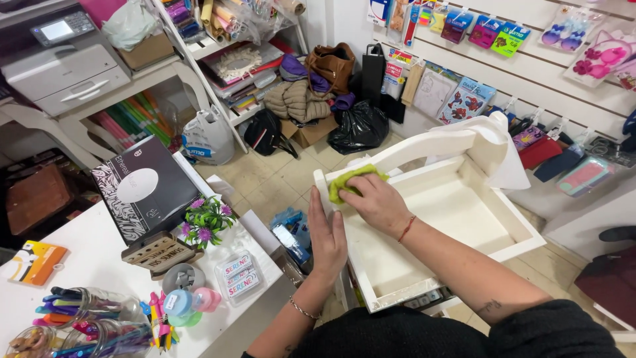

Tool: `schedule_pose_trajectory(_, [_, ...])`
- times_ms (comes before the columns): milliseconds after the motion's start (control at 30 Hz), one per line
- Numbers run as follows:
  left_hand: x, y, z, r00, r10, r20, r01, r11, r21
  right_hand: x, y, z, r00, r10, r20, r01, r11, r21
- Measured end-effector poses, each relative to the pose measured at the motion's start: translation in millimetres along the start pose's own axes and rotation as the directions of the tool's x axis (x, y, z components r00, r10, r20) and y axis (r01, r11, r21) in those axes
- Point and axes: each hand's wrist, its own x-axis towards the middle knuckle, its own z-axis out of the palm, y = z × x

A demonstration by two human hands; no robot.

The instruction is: The person wipes the inside of a white wooden drawer with a green cloth. They then move to a counter, open a yellow box of blue pens, and wipe the pens individually with the cloth. The pens are handled one by one and placed back on the counter.

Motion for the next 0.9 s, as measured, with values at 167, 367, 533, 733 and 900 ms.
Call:
schedule_pose_trajectory(167, [-2.5, -24.1, 3.5, 0.986, 0.164, -0.028, -0.156, 0.969, 0.191, -14.9, 40.4, -25.5, 0.994, 0.081, 0.076, -0.075, 0.994, -0.078])
schedule_pose_trajectory(367, [-4.8, -22.3, 6.7, 0.977, 0.198, -0.078, -0.184, 0.969, 0.165, -16.1, 30.6, -14.6, 0.981, 0.185, 0.05, -0.182, 0.981, -0.061])
schedule_pose_trajectory(533, [6.7, -14.3, 12.1, 0.97, 0.179, -0.163, -0.169, 0.983, 0.073, 15.3, -7.0, -9.9, 0.994, 0.113, -0.001, -0.112, 0.988, 0.106])
schedule_pose_trajectory(733, [52.4, -2.8, 19.4, 0.925, 0.365, -0.104, -0.308, 0.882, 0.357, 7.1, 36.3, -24.1, 0.963, 0.261, 0.067, -0.248, 0.955, -0.161])
schedule_pose_trajectory(900, [70.4, 17.6, 12.0, 0.919, 0.393, -0.011, -0.325, 0.775, 0.542, -16.3, 86.9, -41.0, 0.899, 0.434, 0.06, -0.429, 0.9, -0.075])
